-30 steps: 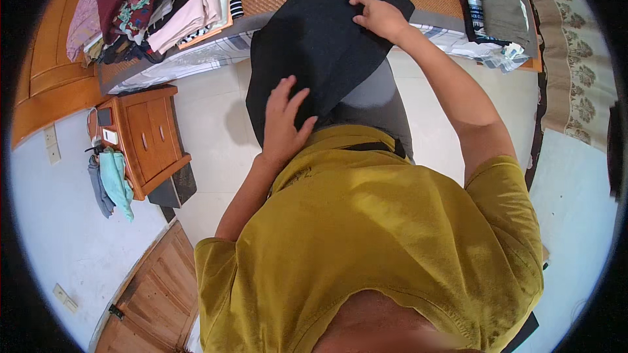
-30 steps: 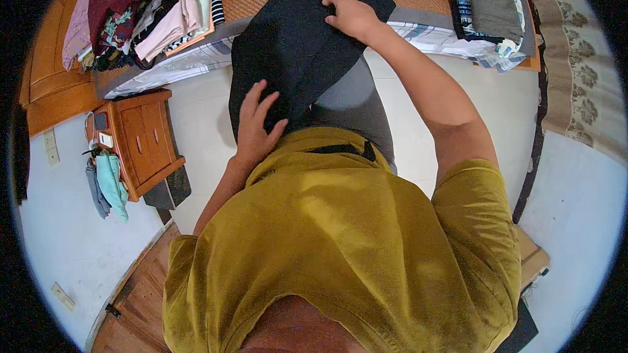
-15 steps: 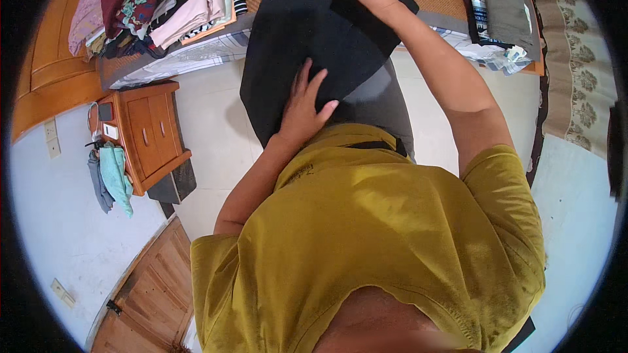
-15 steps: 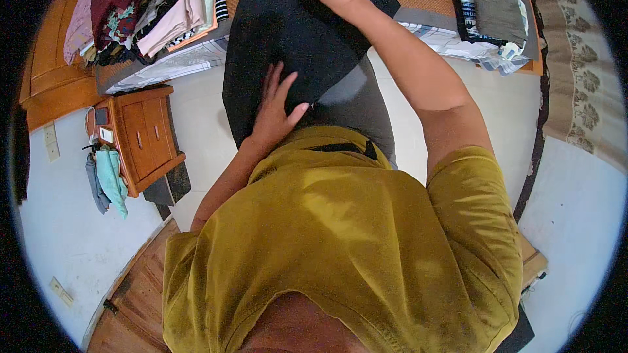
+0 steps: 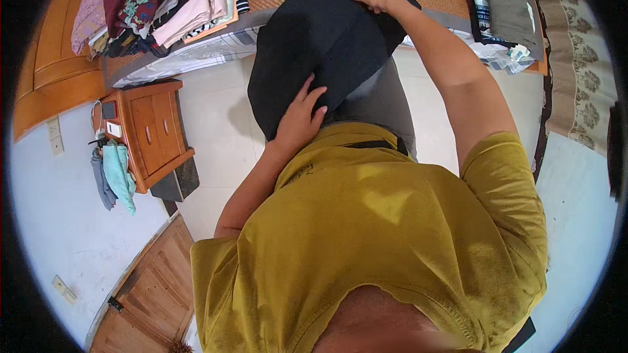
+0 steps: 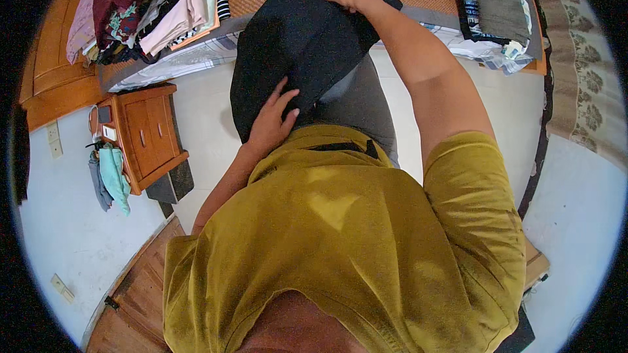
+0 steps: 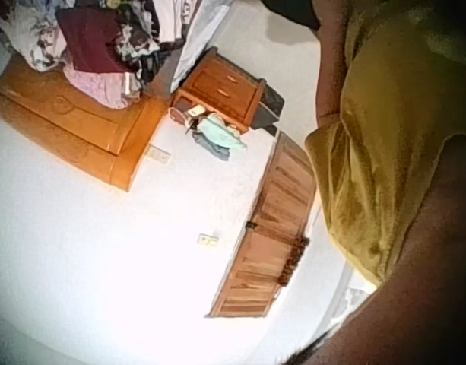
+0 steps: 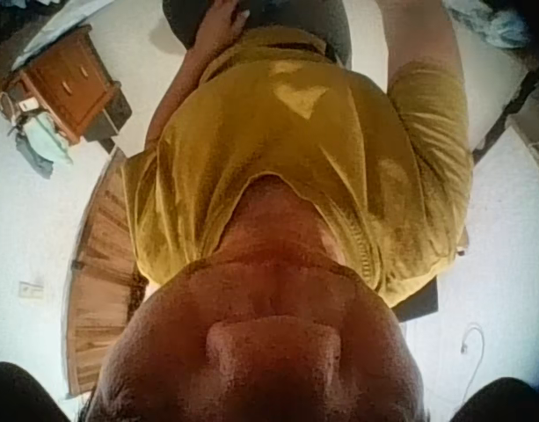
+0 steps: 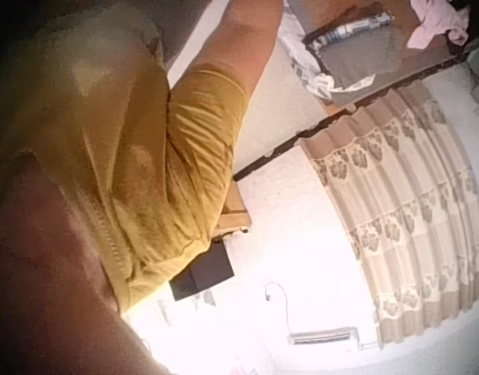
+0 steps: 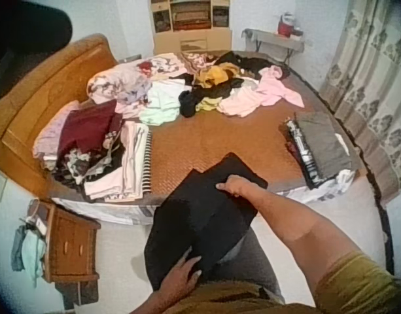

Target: Folding various clothing items including shirts and pants on a bed.

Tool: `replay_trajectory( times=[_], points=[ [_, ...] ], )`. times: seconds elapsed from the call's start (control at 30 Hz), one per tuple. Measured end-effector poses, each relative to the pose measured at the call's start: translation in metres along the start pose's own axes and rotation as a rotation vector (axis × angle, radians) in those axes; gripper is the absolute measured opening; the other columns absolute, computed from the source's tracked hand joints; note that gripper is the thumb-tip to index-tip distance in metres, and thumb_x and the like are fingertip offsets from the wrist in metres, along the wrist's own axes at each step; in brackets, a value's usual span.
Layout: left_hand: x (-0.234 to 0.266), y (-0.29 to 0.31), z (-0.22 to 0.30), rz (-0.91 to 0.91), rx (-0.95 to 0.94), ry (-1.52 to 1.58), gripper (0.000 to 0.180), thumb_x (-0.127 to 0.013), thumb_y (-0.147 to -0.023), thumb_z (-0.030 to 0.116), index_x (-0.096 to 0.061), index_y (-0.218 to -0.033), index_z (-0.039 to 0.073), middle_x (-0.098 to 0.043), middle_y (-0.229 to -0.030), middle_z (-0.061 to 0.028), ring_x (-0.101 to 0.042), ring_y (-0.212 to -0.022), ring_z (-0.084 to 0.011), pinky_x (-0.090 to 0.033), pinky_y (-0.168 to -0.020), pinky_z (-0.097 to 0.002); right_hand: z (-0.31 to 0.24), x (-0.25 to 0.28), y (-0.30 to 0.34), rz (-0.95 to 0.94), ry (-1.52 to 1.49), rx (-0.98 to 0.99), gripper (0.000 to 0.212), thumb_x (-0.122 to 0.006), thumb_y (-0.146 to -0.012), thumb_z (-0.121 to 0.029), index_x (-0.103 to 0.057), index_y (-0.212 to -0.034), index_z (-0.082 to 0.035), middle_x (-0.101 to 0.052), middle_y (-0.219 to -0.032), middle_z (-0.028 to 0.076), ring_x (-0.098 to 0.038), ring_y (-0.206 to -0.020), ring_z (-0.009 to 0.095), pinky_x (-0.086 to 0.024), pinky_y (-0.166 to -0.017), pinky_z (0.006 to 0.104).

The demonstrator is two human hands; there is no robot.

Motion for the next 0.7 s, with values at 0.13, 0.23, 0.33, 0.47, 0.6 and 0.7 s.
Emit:
replay_trajectory(
  times=[0.13, 0.23, 0.33, 0.47, 0.6, 0.7],
  points=[
    [0.000, 0.004, 0.006, 0.052, -0.273, -0.079, 0.028, -0.055, -0.082, 0.011, -0.054, -0.110, 0.010, -0.045, -0.127, -0.0132, -0.042, -0.118, -0.0315, -0.034, -0.099, -0.0375, -0.013, 0.000, 0.019, -0.006, -0.058, -0.003, 0.052, -0.062, -0.076, -0.044, -0.057, -0.100, 0.002, -0.060, -0.087, 0.013, -0.059, -0.063, 0.025, -0.049, -0.063, 0.0360],
    [-0.002, 0.000, 0.014, -0.062, -0.305, 0.094, 0.024, -0.054, -0.083, 0.010, -0.056, -0.107, 0.009, -0.049, -0.122, -0.0121, -0.044, -0.116, -0.0288, -0.034, -0.098, -0.0367, -0.009, 0.003, 0.019, -0.080, -0.291, 0.004, 0.042, -0.066, -0.073, -0.035, -0.057, -0.094, 0.000, -0.058, -0.078, 0.009, -0.056, -0.054, 0.018, -0.047, -0.051, 0.0298],
    [-0.004, -0.016, 0.031, -0.189, -0.280, 0.332, 0.025, -0.054, -0.083, 0.010, -0.055, -0.108, 0.007, -0.051, -0.119, -0.0120, -0.045, -0.114, -0.0263, -0.034, -0.097, -0.0354, -0.006, 0.003, 0.006, -0.183, -0.578, -0.009, 0.030, -0.068, -0.072, -0.026, -0.055, -0.089, -0.004, -0.054, -0.071, 0.006, -0.052, -0.051, 0.012, -0.043, -0.043, 0.0233],
    [-0.026, -0.047, 0.048, -0.134, -0.408, 0.319, 0.028, -0.053, -0.084, 0.015, -0.053, -0.111, 0.007, -0.046, -0.123, -0.0155, -0.042, -0.117, -0.0272, -0.030, -0.099, -0.0359, -0.027, 0.001, 0.022, -0.237, -0.623, -0.083, 0.025, -0.069, -0.072, -0.021, -0.055, -0.087, -0.006, -0.051, -0.066, 0.003, -0.050, -0.049, 0.010, -0.039, -0.037, 0.0179],
    [-0.050, -0.091, 0.041, 0.232, -0.324, 0.183, 0.033, -0.055, -0.083, 0.017, -0.051, -0.114, 0.007, -0.038, -0.129, -0.0199, -0.034, -0.122, -0.0331, -0.026, -0.102, -0.0395, -0.095, 0.009, 0.060, -0.186, -0.903, 0.310, 0.032, -0.068, -0.074, -0.023, -0.054, -0.097, -0.005, -0.051, -0.067, 0.001, -0.047, -0.048, 0.007, -0.039, -0.039, 0.0159],
    [-0.038, -0.121, 0.014, 0.551, -0.296, -0.064, 0.036, -0.056, -0.079, 0.015, -0.050, -0.114, 0.007, -0.036, -0.129, -0.0225, -0.032, -0.121, -0.0385, -0.024, -0.102, -0.0444, -0.154, 0.043, 0.094, -0.381, -1.105, 0.582, 0.018, -0.059, -0.081, -0.019, -0.054, -0.091, -0.005, -0.057, -0.065, 0.007, -0.052, -0.049, 0.013, -0.041, -0.043, 0.0222]
  ],
)
Point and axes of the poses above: each hand's wrist, its own y-axis away from the middle knuckle, its own x-axis out of the back of the hand, z = x × y, the point moved 1 cm from there along -y, towards the middle knuckle
